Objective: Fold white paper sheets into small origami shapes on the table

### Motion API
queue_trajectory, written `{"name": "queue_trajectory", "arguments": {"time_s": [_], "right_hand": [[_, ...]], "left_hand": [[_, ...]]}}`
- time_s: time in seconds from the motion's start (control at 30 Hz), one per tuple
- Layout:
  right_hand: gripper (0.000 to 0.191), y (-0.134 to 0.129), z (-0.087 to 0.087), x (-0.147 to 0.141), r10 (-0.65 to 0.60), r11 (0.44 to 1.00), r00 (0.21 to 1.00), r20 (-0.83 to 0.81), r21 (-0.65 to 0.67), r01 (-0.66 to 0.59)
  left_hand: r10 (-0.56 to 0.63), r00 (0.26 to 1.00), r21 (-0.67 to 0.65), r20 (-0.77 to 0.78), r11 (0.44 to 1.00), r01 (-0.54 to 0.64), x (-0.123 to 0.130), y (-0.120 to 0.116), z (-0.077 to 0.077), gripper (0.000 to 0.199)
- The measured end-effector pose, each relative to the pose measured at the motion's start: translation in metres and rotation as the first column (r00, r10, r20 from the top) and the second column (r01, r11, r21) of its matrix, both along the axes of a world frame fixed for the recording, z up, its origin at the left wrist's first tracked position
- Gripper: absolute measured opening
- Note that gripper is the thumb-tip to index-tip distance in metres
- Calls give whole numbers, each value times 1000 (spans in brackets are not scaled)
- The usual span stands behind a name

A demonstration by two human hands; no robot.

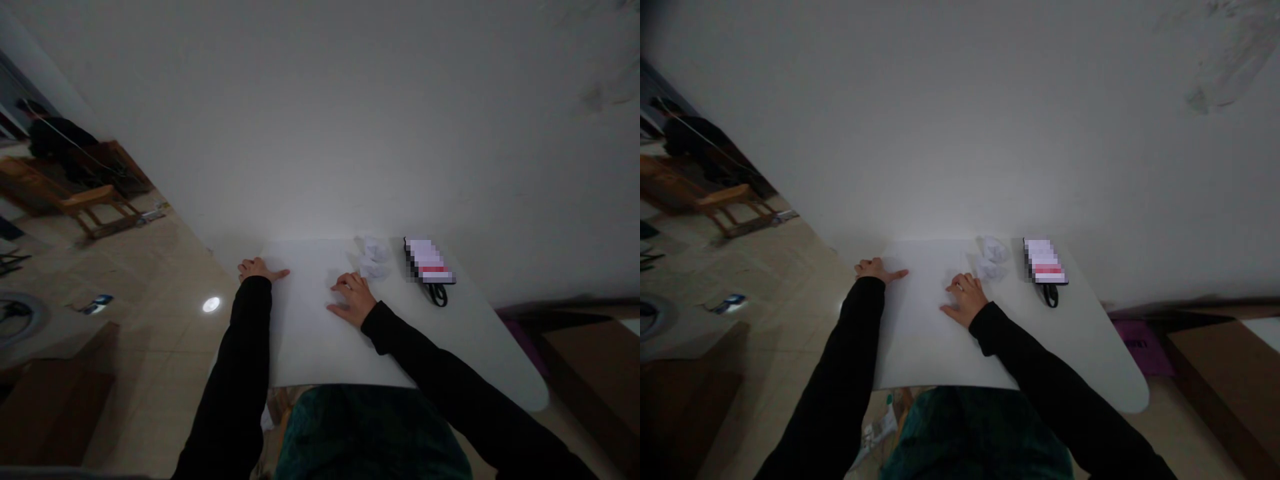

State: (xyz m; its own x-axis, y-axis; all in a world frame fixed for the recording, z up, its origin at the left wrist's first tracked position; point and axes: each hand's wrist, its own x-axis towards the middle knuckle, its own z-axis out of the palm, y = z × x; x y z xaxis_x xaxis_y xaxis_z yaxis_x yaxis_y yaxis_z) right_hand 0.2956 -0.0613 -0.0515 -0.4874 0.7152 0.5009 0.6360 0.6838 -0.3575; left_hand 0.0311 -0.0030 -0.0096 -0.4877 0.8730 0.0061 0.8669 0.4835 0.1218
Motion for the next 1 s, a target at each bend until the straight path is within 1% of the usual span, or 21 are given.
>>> {"name": "queue_trajectory", "arguments": {"time_s": [0.07, 0.17, 0.27, 0.4, 0.47, 0.5, 0.57, 0.6, 0.63, 0.67, 0.7, 0.73, 0.77, 0.8, 0.87, 0.93, 1.0], "right_hand": [[33, 3, -4, 1, 5, 999, 1000, 23, -48, -4], [32, 6, -4, 5, 7, 995, 1000, 25, -100, -5], [30, 6, -2, 6, 9, 992, 1000, 28, -127, -5], [27, 5, 1, 6, -10, 983, 1000, 28, -181, 15], [26, 5, 2, 6, -14, 982, 999, 30, -186, 19], [26, 4, 2, 7, -9, 986, 999, 36, -168, 15], [25, 4, 2, 8, 39, 996, 998, 57, -79, -34], [24, 4, 2, 8, 90, 996, 994, 67, -19, -89], [23, 3, 1, 8, 162, 986, 984, 77, 36, -166], [22, 2, 1, 7, 247, 964, 965, 83, 77, -253], [24, 1, 0, 6, 329, 937, 941, 80, 98, -335], [28, 0, -1, 4, 392, 912, 917, 69, 103, -398], [33, -2, -2, 3, 432, 895, 900, 57, 100, -435], [37, -3, -2, 2, 449, 887, 892, 48, 94, -452], [46, -7, -2, 3, 440, 894, 897, 46, 78, -442], [53, -10, 0, 4, 428, 900, 901, 77, 53, -432], [56, -13, 2, 5, 413, 907, 902, 123, 30, -419]], "left_hand": [[6, 1000, 8, -15, 1000, -6, 0, -1, 0, 97], [17, 1000, 8, 2, 1000, -17, -2, 1, -2, 96], [-14, 998, -36, 58, 999, 16, -7, 9, -7, 91], [-48, 998, -73, 39, 996, 51, -16, 19, -13, 83], [-52, 998, -80, 40, 995, 55, -16, 18, -14, 83], [-49, 998, -63, 44, 997, 52, -14, 16, -15, 82], [-38, 998, 15, 46, 999, 37, -5, 9, -19, 76], [-35, 999, 96, 34, 995, 31, 1, 4, -21, 68], [-56, 998, 155, 15, 987, 53, 9, -1, -24, 55], [-119, 993, 193, -14, 974, 119, 18, -5, -27, 40], [-196, 980, 220, -39, 955, 200, 26, -9, -29, 31], [-247, 967, 248, -61, 935, 254, 33, -13, -31, 29], [-271, 960, 260, -76, 924, 281, 39, -15, -33, 30], [-274, 958, 273, -89, 918, 288, 43, -17, -34, 30], [-259, 961, 278, -102, 920, 277, 48, -18, -35, 30], [-238, 966, 266, -106, 929, 258, 50, -19, -34, 30], [-223, 969, 251, -110, 937, 244, 51, -19, -32, 30]]}}
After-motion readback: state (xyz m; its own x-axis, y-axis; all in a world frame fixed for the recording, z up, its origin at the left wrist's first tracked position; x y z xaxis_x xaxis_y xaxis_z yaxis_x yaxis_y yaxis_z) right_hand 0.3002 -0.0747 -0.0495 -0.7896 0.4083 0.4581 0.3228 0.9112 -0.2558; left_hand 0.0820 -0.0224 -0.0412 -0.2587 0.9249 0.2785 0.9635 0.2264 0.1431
